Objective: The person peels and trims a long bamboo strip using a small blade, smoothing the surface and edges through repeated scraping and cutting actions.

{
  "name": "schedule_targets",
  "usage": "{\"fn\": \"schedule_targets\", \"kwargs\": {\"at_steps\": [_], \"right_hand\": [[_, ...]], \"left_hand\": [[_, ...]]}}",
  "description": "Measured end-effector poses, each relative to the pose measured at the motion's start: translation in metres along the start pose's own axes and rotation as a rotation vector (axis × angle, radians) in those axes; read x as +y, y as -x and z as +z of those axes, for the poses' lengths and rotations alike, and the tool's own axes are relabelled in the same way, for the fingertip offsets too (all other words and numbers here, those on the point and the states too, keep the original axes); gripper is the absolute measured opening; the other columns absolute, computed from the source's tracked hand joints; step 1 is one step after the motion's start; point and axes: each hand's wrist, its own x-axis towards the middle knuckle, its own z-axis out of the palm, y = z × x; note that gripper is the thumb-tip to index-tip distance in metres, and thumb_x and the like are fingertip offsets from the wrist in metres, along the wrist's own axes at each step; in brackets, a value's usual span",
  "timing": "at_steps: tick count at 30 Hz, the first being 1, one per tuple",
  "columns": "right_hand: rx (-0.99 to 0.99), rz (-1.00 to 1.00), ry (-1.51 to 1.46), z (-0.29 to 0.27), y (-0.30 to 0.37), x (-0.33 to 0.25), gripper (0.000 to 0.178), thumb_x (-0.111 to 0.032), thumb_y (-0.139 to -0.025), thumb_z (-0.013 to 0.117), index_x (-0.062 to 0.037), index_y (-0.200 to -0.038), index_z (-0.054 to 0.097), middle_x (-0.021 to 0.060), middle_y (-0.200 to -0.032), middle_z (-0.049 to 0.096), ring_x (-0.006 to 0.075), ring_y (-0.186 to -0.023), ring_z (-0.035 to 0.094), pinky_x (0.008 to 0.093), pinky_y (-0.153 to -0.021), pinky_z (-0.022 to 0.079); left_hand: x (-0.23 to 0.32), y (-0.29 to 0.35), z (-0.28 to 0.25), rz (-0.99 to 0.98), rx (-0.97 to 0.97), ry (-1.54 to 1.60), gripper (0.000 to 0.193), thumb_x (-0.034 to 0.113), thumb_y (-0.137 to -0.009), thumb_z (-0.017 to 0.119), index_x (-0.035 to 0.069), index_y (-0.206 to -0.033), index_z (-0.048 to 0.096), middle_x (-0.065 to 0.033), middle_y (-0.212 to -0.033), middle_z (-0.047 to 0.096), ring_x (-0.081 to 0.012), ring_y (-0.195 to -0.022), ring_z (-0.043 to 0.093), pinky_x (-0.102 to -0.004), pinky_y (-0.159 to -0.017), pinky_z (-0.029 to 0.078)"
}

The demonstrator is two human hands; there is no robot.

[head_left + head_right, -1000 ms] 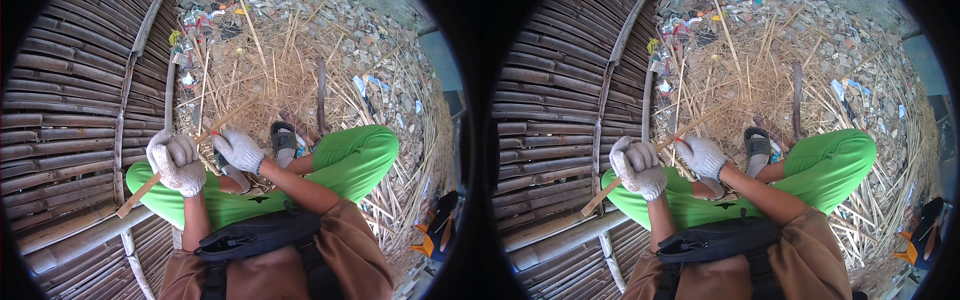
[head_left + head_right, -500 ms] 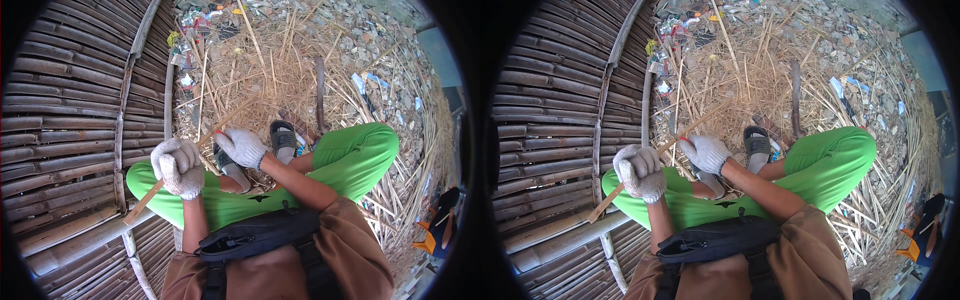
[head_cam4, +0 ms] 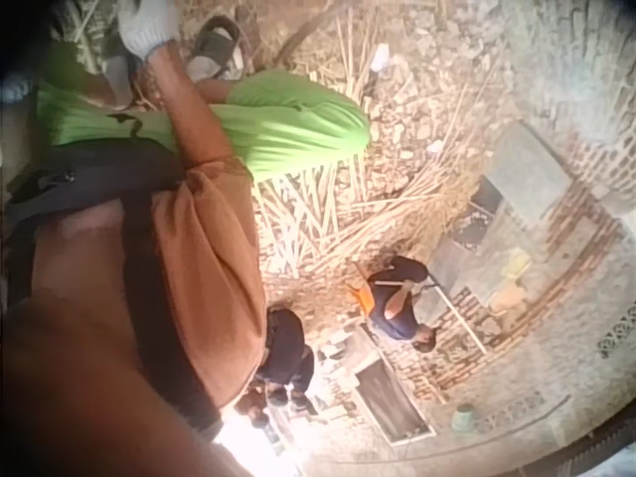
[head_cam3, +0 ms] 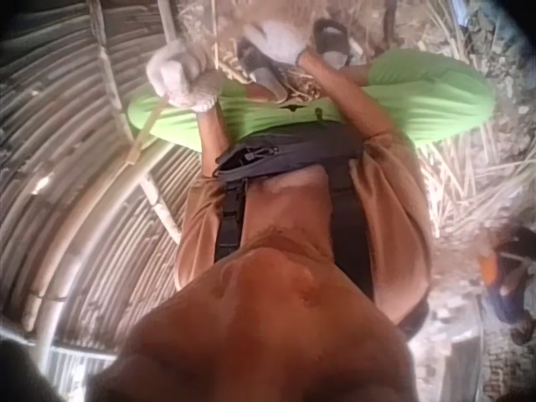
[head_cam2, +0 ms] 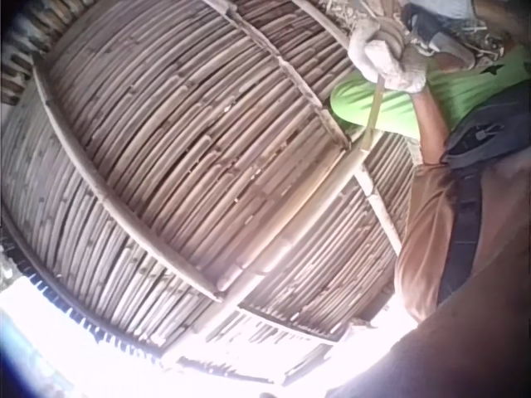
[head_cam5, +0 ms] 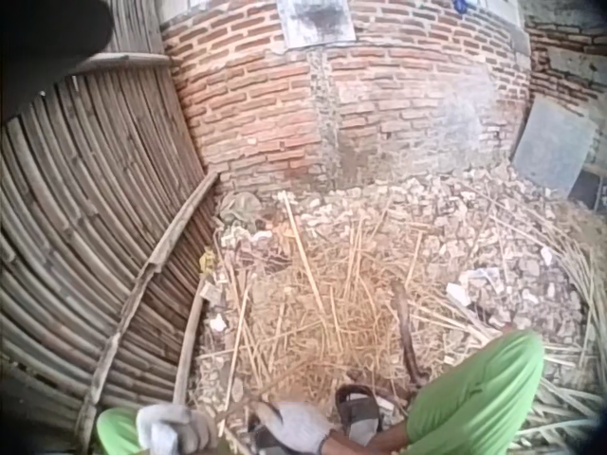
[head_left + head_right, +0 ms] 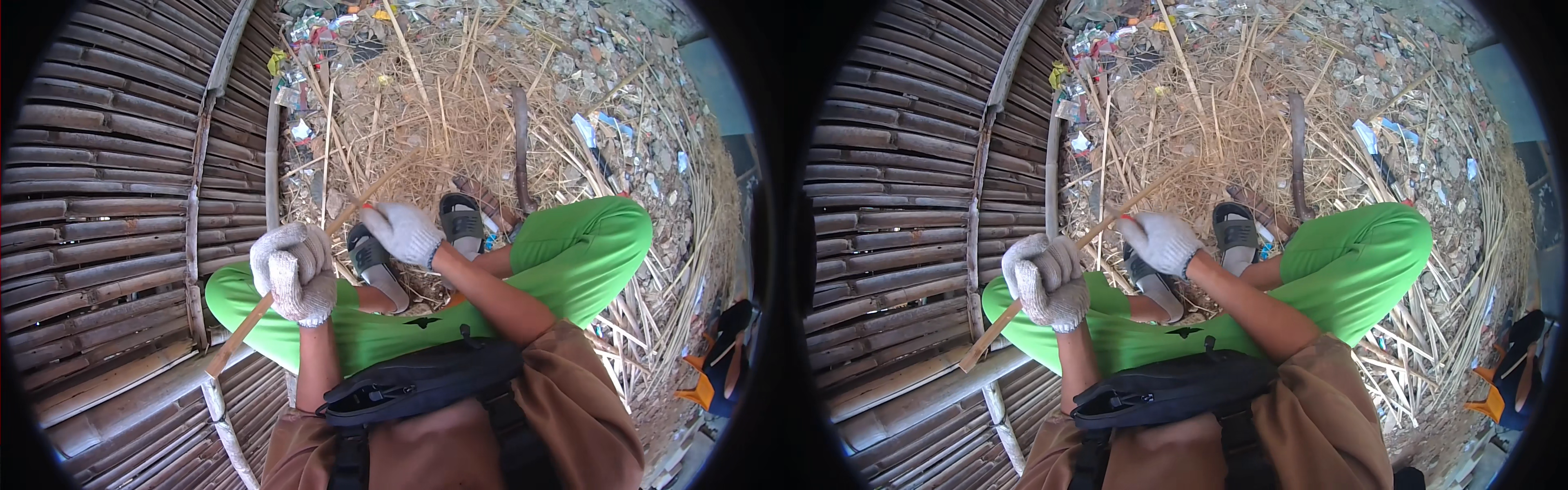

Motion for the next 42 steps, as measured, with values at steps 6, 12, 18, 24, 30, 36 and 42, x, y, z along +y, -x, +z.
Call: {"fn": "schedule_targets", "kwargs": {"at_steps": [6, 12, 18, 24, 30, 36, 42], "right_hand": [[-0.024, -0.089, -0.011, 0.002, 0.011, -0.009, 0.058, -0.052, -0.106, 0.051, 0.0022, -0.098, 0.071, 0.0309, -0.089, 0.068, 0.0506, -0.089, 0.067, 0.056, -0.079, 0.052], [0.012, -0.115, -0.008, 0.006, 0.005, -0.008, 0.058, -0.052, -0.106, 0.052, 0.0012, -0.093, 0.07, 0.0298, -0.085, 0.068, 0.0495, -0.086, 0.067, 0.0565, -0.076, 0.052], [0.003, -0.085, 0.033, 0.007, 0.014, -0.007, 0.057, -0.052, -0.106, 0.051, -0.0004, -0.09, 0.069, 0.029, -0.084, 0.068, 0.0498, -0.083, 0.067, 0.0562, -0.075, 0.052], [0.06, -0.133, 0.077, 0.004, 0.0, 0.011, 0.062, -0.057, -0.106, 0.046, -0.0046, -0.089, 0.075, 0.0257, -0.082, 0.071, 0.047, -0.077, 0.07, 0.0548, -0.073, 0.056], [0.029, -0.178, -0.031, 0.011, 0.011, -0.014, 0.061, -0.058, -0.105, 0.046, -0.006, -0.092, 0.076, 0.0263, -0.084, 0.072, 0.0463, -0.082, 0.071, 0.0559, -0.076, 0.055], [0.011, -0.132, 0.025, 0.007, 0.007, -0.003, 0.063, -0.057, -0.107, 0.047, 0.0001, -0.092, 0.07, 0.0306, -0.087, 0.069, 0.0495, -0.085, 0.069, 0.0568, -0.076, 0.052], [-0.042, -0.006, 0.068, 0.004, 0.003, 0.005, 0.069, -0.062, -0.105, 0.043, -0.0025, -0.093, 0.076, 0.0294, -0.09, 0.072, 0.0465, -0.087, 0.072, 0.0551, -0.078, 0.055]], "left_hand": [[-0.002, 0.002, -0.004, -0.001, -0.006, 0.009, 0.033, 0.024, -0.108, 0.057, -0.007, -0.119, 0.062, 0.0066, -0.058, 0.035, -0.0076, -0.048, 0.033, -0.0281, -0.045, 0.031], [0.002, 0.006, -0.008, -0.002, 0.038, 0.004, 0.033, 0.024, -0.107, 0.058, -0.007, -0.12, 0.063, 0.0072, -0.057, 0.035, -0.0075, -0.047, 0.032, -0.0279, -0.045, 0.03], [0.003, 0.012, -0.007, -0.014, 0.052, 0.003, 0.032, 0.024, -0.107, 0.059, -0.006, -0.12, 0.064, 0.0072, -0.057, 0.035, -0.0074, -0.047, 0.033, -0.0273, -0.045, 0.029], [0.008, 0.016, -0.006, -0.026, 0.026, -0.008, 0.032, 0.024, -0.108, 0.059, -0.005, -0.119, 0.063, 0.0066, -0.058, 0.035, -0.0073, -0.048, 0.033, -0.0273, -0.046, 0.031], [-0.002, 0.007, -0.002, 0.025, 0.009, -0.005, 0.03, 0.024, -0.108, 0.058, -0.004, -0.119, 0.063, 0.0072, -0.058, 0.034, -0.007, -0.048, 0.033, -0.0269, -0.046, 0.033], [0.0, 0.006, -0.012, -0.004, 0.047, 0.026, 0.032, 0.026, -0.108, 0.059, -0.004, -0.118, 0.063, 0.0072, -0.058, 0.035, -0.0075, -0.048, 0.034, -0.0274, -0.047, 0.033], [0.008, 0.012, -0.008, -0.031, 0.024, -0.002, 0.033, 0.026, -0.107, 0.06, -0.005, -0.119, 0.063, 0.0072, -0.058, 0.034, -0.0077, -0.048, 0.032, -0.0272, -0.047, 0.032]]}}
